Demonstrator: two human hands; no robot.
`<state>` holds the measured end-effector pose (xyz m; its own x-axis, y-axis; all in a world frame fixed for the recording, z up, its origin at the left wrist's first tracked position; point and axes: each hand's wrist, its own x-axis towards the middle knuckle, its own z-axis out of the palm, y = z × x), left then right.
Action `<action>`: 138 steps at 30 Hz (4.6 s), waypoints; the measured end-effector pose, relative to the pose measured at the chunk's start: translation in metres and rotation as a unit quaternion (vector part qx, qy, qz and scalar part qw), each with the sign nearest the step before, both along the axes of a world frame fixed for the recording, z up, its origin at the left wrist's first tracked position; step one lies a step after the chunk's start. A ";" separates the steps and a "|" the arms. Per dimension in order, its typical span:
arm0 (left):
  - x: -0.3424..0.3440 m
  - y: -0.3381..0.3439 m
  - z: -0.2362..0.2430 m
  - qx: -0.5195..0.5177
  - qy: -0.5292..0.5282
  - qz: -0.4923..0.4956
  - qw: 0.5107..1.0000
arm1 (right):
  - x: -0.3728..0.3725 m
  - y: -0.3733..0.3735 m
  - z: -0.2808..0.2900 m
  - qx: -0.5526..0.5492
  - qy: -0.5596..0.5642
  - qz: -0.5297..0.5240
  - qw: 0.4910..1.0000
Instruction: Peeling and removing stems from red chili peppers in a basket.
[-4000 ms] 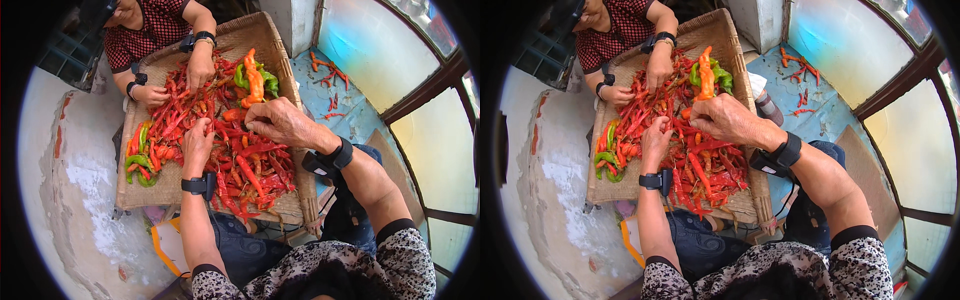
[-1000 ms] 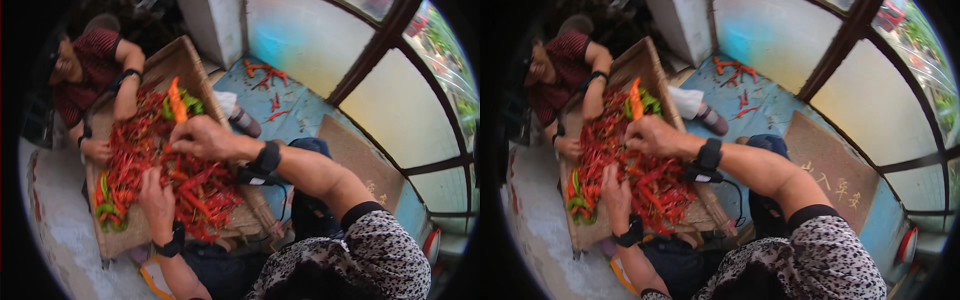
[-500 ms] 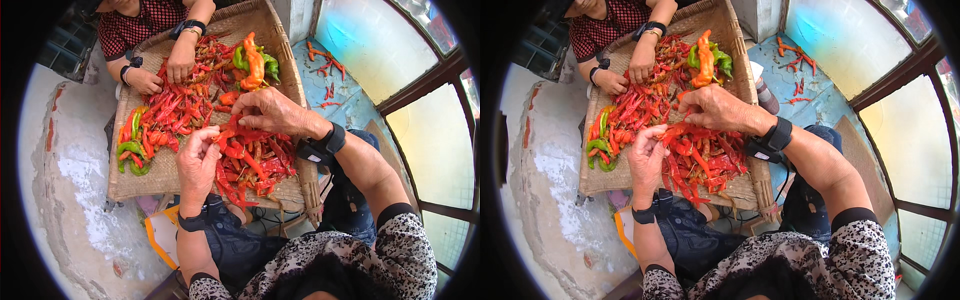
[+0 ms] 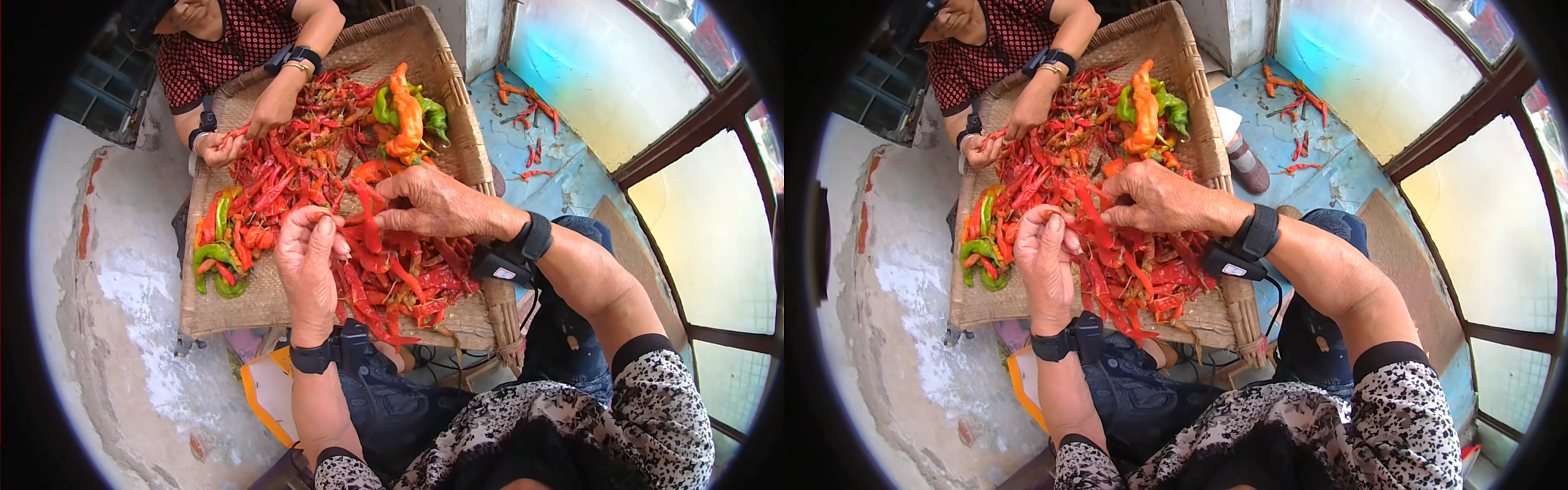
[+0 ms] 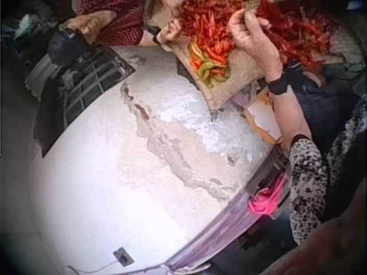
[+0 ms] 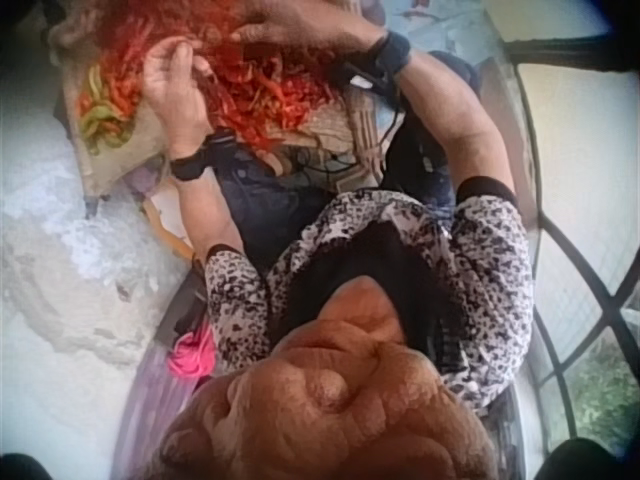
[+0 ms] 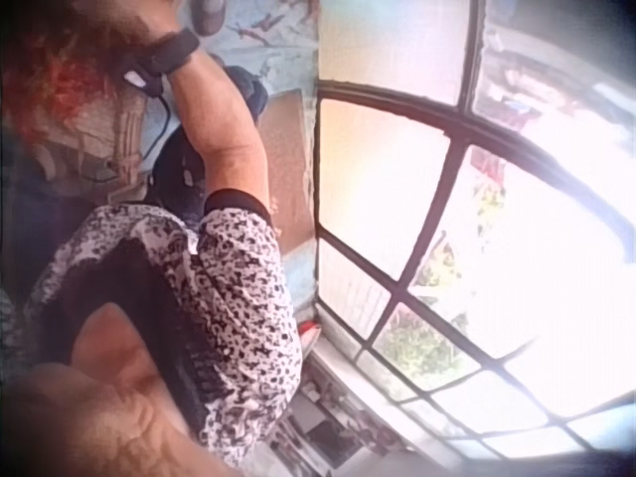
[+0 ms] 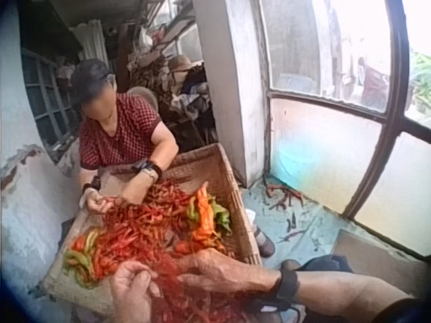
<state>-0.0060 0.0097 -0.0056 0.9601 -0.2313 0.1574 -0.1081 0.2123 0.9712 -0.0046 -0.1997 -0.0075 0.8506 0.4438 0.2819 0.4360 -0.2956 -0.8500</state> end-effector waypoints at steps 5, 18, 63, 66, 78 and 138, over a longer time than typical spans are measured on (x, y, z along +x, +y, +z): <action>0.003 -0.002 0.003 -0.013 0.019 0.009 1.000 | 0.001 -0.004 -0.007 0.029 0.008 -0.014 0.999; 0.023 0.011 0.022 -0.028 -0.069 0.099 0.992 | 0.005 -0.014 0.007 -0.004 -0.076 -0.136 0.988; 0.023 0.009 0.000 0.202 -0.016 -0.084 0.976 | 0.004 -0.009 -0.009 -0.063 -0.105 -0.048 0.991; 0.046 0.022 -0.002 0.138 -0.064 0.086 0.985 | 0.004 -0.011 -0.008 -0.063 -0.103 -0.070 0.990; 0.052 0.010 -0.043 0.566 -0.321 -0.038 0.758 | 0.002 -0.010 -0.008 -0.068 -0.107 -0.057 0.990; 0.057 0.039 -0.004 0.237 -0.189 0.224 0.926 | 0.006 -0.012 0.006 0.081 -0.017 -0.077 0.994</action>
